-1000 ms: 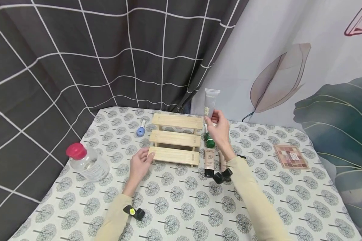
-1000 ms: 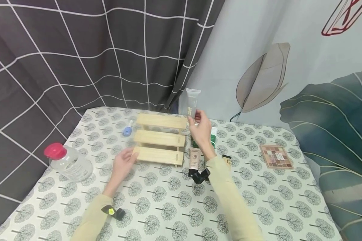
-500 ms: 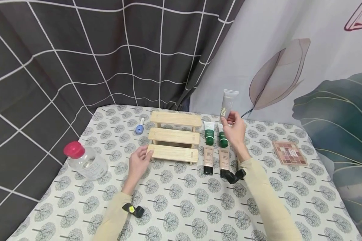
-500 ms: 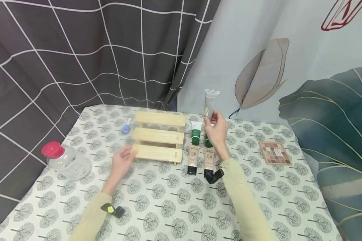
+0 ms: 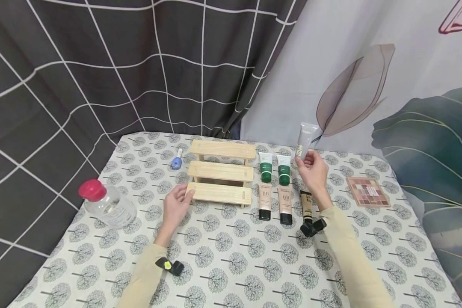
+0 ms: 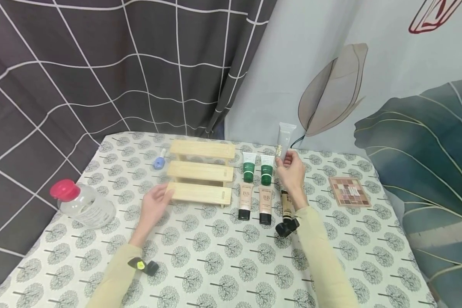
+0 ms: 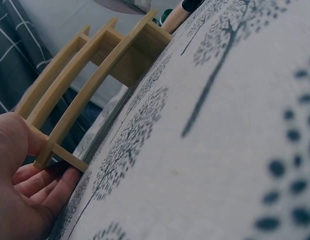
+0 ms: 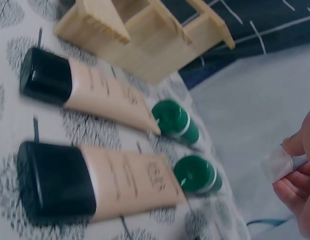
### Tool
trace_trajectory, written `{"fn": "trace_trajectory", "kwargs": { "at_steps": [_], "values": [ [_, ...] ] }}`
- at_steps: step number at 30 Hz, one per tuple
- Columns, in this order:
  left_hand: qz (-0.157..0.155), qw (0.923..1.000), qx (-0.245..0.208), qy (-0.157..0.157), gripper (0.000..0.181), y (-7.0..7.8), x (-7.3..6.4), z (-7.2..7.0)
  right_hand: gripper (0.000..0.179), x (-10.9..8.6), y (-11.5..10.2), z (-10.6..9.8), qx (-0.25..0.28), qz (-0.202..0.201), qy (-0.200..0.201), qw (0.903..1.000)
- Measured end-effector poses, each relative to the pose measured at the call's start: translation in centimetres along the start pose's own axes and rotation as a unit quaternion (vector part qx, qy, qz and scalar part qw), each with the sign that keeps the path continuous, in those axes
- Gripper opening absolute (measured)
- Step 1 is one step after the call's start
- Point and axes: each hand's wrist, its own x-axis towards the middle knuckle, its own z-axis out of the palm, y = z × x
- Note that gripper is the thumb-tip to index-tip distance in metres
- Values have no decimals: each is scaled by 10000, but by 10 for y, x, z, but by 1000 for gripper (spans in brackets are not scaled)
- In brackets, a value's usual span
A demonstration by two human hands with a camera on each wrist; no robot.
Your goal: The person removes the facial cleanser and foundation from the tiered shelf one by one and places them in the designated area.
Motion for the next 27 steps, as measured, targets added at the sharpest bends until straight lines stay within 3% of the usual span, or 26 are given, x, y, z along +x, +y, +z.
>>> {"fn": "trace_trajectory", "kwargs": {
  "at_steps": [14,27],
  "values": [
    [-7,10000,24,57,42,0,1,-1,44,-1,28,-12,-1025,570,-462,9920],
    [-60,10000,-15,2,42,-1,1,0,47,-2,46,-17,-1361,1093,-1032,9792]
  ]
}}
